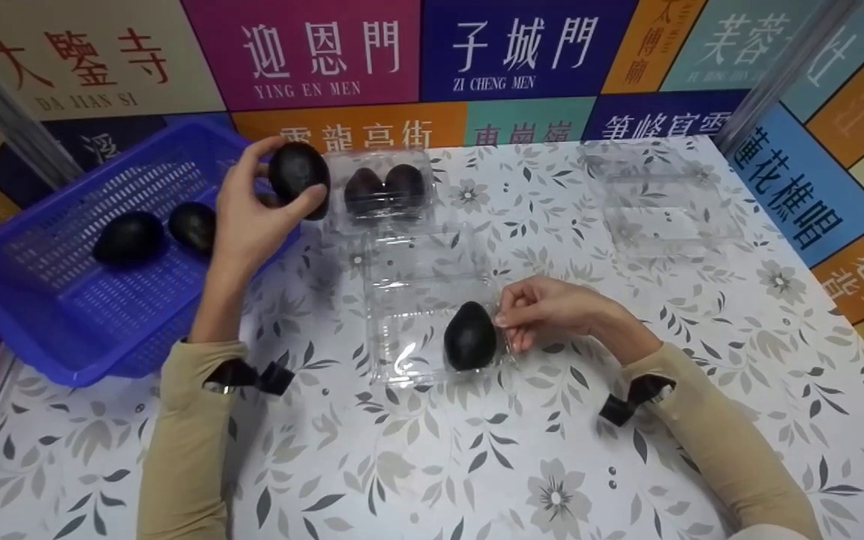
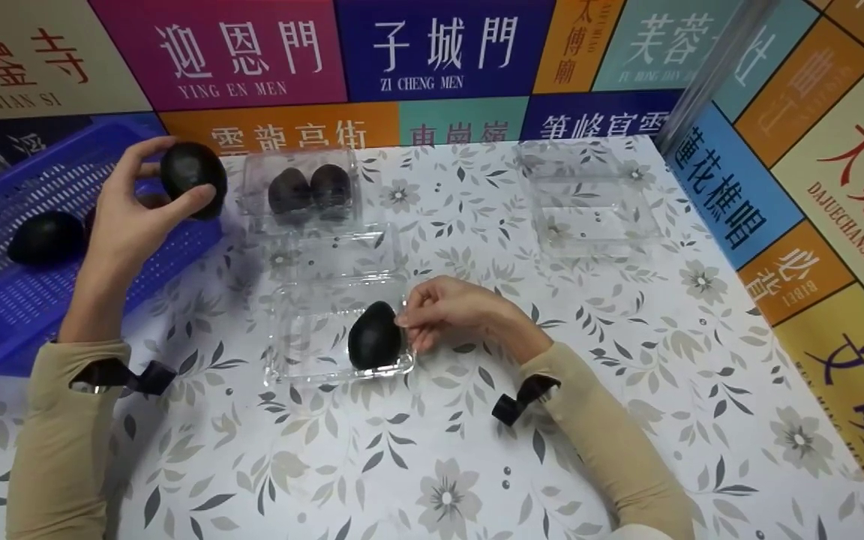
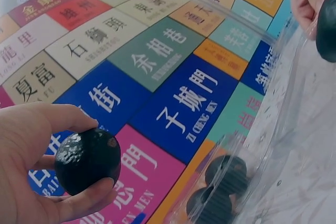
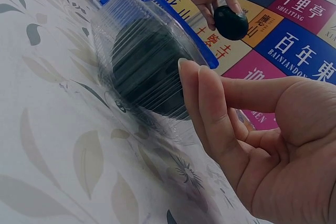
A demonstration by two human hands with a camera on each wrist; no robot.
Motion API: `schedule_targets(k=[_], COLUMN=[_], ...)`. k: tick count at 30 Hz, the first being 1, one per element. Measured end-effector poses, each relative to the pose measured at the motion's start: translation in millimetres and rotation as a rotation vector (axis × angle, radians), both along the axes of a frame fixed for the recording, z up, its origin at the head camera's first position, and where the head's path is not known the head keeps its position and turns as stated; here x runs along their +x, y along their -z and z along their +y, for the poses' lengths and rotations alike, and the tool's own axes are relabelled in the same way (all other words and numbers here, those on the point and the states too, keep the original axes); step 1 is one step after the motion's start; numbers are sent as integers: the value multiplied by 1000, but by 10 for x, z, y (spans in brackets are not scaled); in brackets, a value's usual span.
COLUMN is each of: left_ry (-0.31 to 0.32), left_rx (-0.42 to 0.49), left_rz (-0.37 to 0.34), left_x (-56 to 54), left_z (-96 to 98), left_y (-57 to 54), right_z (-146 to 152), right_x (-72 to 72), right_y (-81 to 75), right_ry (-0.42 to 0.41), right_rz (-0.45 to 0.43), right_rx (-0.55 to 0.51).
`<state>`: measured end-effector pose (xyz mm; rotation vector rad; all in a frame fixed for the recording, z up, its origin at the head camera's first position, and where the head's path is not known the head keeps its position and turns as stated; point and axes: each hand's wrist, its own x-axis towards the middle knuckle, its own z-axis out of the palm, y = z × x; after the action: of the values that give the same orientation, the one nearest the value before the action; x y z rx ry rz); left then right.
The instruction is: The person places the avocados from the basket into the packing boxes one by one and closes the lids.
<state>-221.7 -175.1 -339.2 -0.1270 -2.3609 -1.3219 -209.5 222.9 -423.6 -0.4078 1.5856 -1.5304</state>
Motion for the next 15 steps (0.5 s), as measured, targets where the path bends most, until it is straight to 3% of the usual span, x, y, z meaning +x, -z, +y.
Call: schedule_targets(k=[15], left_ry=[94], left_rx=[-32], left_rz=[-25], left_x=[144], left_z=[251], left_y=[-37], right_z=[-12], right_x=[-1], right_y=[1], right_ry=[-6], right_rz=[21], right_rx=[18])
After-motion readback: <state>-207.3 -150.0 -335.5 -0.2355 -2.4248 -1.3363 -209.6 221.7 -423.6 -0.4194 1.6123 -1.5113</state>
